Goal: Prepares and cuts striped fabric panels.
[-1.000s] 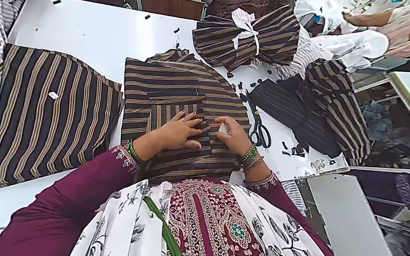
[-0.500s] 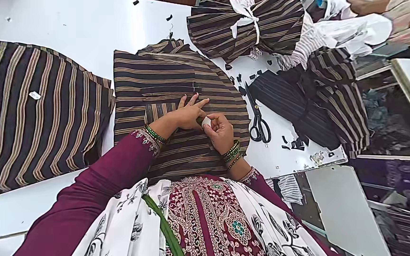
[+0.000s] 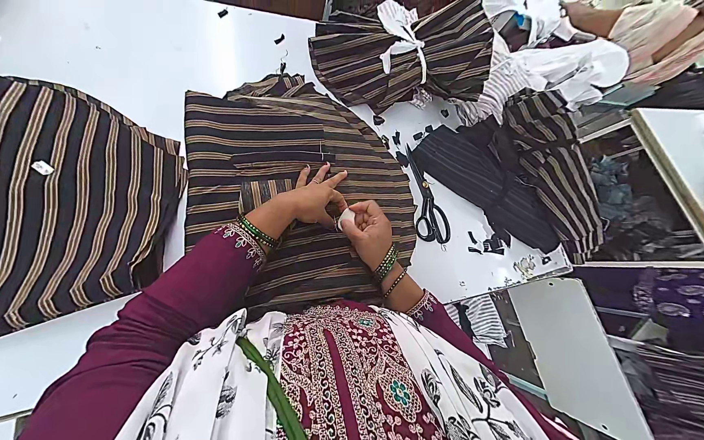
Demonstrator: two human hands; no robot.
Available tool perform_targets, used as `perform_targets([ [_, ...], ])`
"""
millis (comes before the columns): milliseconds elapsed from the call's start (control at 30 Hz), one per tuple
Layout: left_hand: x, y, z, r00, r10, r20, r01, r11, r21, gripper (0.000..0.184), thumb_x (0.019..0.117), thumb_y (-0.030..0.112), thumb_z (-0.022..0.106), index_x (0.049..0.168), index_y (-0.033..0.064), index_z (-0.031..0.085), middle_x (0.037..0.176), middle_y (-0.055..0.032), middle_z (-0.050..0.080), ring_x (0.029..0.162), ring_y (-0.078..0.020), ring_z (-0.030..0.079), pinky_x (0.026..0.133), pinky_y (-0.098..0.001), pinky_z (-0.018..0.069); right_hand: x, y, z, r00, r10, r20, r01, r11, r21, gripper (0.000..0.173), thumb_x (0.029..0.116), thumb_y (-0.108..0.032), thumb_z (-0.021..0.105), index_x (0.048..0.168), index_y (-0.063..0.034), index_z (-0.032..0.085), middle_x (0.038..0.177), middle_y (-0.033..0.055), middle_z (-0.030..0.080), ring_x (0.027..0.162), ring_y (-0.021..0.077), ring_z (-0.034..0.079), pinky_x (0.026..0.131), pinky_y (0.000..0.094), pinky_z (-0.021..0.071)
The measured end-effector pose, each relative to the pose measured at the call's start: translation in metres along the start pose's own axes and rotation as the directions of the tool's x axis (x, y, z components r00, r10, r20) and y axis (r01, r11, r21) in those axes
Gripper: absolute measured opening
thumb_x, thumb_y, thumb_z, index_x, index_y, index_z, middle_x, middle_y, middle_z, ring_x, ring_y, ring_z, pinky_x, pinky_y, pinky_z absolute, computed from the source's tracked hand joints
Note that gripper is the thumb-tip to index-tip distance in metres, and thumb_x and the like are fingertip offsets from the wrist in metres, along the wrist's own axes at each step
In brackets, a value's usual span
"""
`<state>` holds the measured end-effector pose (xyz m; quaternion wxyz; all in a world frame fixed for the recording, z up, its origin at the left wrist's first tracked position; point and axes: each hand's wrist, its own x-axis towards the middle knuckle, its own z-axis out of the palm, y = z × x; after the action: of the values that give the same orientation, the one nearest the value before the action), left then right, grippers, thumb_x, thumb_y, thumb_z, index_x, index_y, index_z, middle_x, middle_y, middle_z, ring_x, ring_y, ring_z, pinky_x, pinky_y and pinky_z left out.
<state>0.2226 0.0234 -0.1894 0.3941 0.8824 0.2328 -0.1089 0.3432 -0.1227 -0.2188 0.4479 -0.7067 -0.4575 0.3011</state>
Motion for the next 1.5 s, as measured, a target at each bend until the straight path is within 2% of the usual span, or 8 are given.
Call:
perform_targets([
  [100, -0.001, -0.006, 0.006, 0.998, 0.023, -0.058, -0.022, 1.000, 0.011, 0.041, 0.0858, 0.021, 0.084, 0.125, 0.0196, 0.072, 0.173, -0.0099, 0.012, 0.159, -0.0384, -0.005, 0.116, -0.0728, -0.0093, 0.015, 0.003, -0.019, 0.994, -0.010, -0.107, 0.020, 0.995, 0.093, 0.043, 0.0892, -0.002, 0.070, 0.128, 0.0038, 0.054, 0.086, 0.0084, 0.063, 0.063, 0.0122, 0.061, 0.059, 0.0306, 0.0557],
  [200, -0.010, -0.016, 0.027, 0.957, 0.039, -0.286, -0.037, 0.999, 0.013, 0.060, 0.0838, 0.023, 0.086, 0.138, 0.0156, 0.062, 0.165, -0.0133, 0.033, 0.157, -0.0394, 0.014, 0.121, -0.0694, 0.0044, 0.022, 0.003, -0.065, 0.991, 0.027, -0.132, -0.045, 0.990, -0.134, 0.048, 0.0959, -0.006, 0.067, 0.140, 0.0046, 0.052, 0.129, 0.0248, 0.060, 0.105, 0.0285, 0.068, 0.088, 0.0419, 0.0570],
  [400, -0.052, -0.005, 0.068, 0.953, 0.059, -0.299, -0.001, 0.982, 0.191, 0.054, 0.1080, 0.036, 0.049, 0.151, 0.0023, 0.048, 0.162, -0.0170, 0.038, 0.156, -0.0370, 0.023, 0.125, -0.0567, 0.0144, -0.002, 0.015, -0.131, 0.955, 0.226, -0.194, -0.298, 0.696, -0.653, 0.039, 0.0992, -0.004, 0.058, 0.136, 0.0095, 0.056, 0.136, 0.0327, 0.055, 0.129, 0.0435, 0.054, 0.110, 0.0510, 0.0421],
  [600, -0.058, -0.012, 0.079, 0.938, 0.176, -0.300, -0.106, 0.966, 0.236, 0.059, 0.1079, 0.040, 0.045, 0.150, -0.0012, 0.048, 0.161, -0.0195, 0.040, 0.154, -0.0359, 0.028, 0.125, -0.0540, 0.0179, 0.000, 0.006, -0.144, 0.832, 0.533, -0.153, -0.499, 0.600, -0.626, 0.048, 0.0944, -0.027, 0.073, 0.127, 0.0067, 0.061, 0.119, 0.0268, 0.065, 0.112, 0.0376, 0.063, 0.099, 0.0568, 0.0459],
  [767, -0.061, -0.013, 0.076, 0.949, 0.195, -0.248, -0.133, 0.960, 0.247, 0.066, 0.1069, 0.044, 0.046, 0.154, -0.0016, 0.040, 0.164, -0.0195, 0.033, 0.156, -0.0357, 0.023, 0.126, -0.0528, 0.0144, -0.061, 0.013, -0.129, 0.916, 0.392, 0.088, -0.394, 0.919, 0.013, 0.022, 0.0977, -0.011, 0.060, 0.113, 0.0031, 0.051, 0.070, -0.0003, 0.058, 0.051, 0.0044, 0.054, 0.049, 0.0200, 0.0461],
  [900, -0.062, -0.016, 0.077, 0.944, 0.233, -0.234, -0.172, 0.951, 0.256, 0.064, 0.1087, 0.044, 0.040, 0.154, -0.0019, 0.041, 0.164, -0.0198, 0.035, 0.156, -0.0355, 0.023, 0.126, -0.0532, 0.0141, -0.125, 0.021, -0.101, 0.857, 0.172, 0.487, -0.344, 0.893, 0.291, 0.080, 0.0719, -0.084, 0.067, 0.107, -0.0147, 0.049, 0.065, -0.0118, 0.058, 0.051, 0.0007, 0.054, 0.050, 0.0184, 0.0486],
  [1167, -0.061, -0.021, 0.079, 0.895, 0.324, -0.306, -0.259, 0.937, 0.235, 0.056, 0.1039, 0.032, 0.055, 0.147, -0.0023, 0.051, 0.160, -0.0220, 0.041, 0.154, -0.0386, 0.029, 0.125, -0.0540, 0.0189, -0.140, -0.012, -0.088, 0.701, 0.411, 0.583, -0.458, 0.886, -0.074, 0.100, 0.0629, -0.097, 0.058, 0.112, -0.0104, 0.050, 0.080, -0.0115, 0.053, 0.068, -0.0047, 0.051, 0.066, 0.0148, 0.0451],
  [1500, -0.061, -0.018, 0.075, 0.928, 0.293, -0.228, -0.243, 0.943, 0.226, 0.061, 0.1040, 0.035, 0.056, 0.155, 0.0037, 0.043, 0.166, -0.0198, 0.030, 0.157, -0.0376, 0.018, 0.126, -0.0519, 0.0129, -0.121, -0.028, -0.055, 0.721, 0.496, 0.483, -0.498, 0.856, -0.135, 0.063, 0.0885, -0.064, 0.062, 0.107, -0.0066, 0.043, 0.067, -0.0094, 0.047, 0.056, -0.0002, 0.048, 0.060, 0.0181, 0.0441],
])
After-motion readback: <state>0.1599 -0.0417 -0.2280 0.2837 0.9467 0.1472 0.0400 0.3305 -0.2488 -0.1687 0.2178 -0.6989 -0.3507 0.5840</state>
